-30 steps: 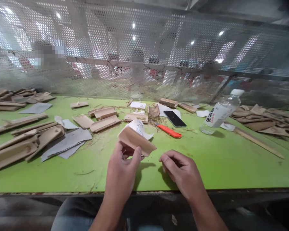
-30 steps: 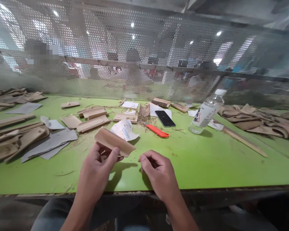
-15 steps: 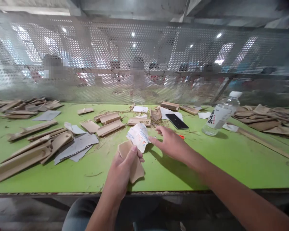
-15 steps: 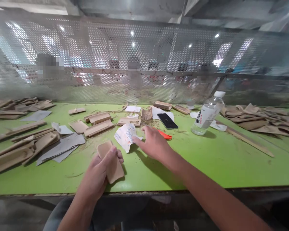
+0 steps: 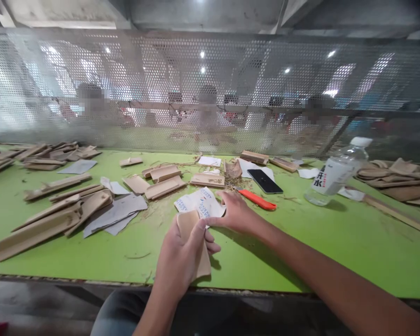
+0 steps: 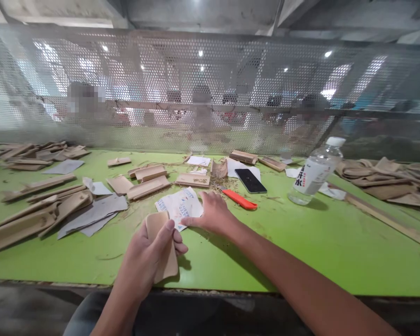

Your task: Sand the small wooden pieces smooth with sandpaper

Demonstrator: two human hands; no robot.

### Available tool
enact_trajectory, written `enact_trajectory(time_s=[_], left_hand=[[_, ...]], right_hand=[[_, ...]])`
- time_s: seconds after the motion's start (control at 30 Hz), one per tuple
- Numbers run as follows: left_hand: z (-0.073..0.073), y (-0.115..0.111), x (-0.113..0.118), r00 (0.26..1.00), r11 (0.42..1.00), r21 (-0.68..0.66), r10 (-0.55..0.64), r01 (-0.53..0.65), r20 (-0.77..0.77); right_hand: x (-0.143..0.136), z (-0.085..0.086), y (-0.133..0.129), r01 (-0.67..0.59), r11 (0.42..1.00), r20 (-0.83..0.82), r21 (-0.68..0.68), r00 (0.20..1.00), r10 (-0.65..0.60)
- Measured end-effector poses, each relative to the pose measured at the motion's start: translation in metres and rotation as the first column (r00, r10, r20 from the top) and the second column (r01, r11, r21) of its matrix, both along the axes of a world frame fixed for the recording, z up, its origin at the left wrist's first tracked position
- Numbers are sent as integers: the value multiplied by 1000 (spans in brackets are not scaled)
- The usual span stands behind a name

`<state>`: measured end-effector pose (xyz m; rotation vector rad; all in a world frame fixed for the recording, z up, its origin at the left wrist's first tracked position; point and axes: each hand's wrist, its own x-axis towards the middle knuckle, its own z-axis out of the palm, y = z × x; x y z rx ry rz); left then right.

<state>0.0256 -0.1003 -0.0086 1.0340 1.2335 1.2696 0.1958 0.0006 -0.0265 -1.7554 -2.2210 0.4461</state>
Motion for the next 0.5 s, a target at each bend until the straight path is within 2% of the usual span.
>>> enact_trajectory(time_s=[0.13,0.23,0.3,0.37,0.43,0.5], left_hand=[[-5,0,-2,1000,1000,16,-18,18,6],[-9,1,-6,999,999,-5,-52,52,-7],[-12,1,-9,997,997,-18,-71,72,23],[-15,3,-11,995,997,-28,-64,66,76],[-16,5,-14,992,999,-36,-33,38,118],[-16,6,-16,991,999,-45,-8,15,135]], right_hand=[[6,3,0,-61,998,-14,26,998,61],[11,6,-4,-252,966,-41,59,966,255],[11,5,-5,-387,917,-67,90,917,394],[6,3,-4,-461,876,-94,141,875,475],[1,1,-2,-461,864,-128,204,862,490],[-2,2,-2,-380,884,-178,272,883,434]])
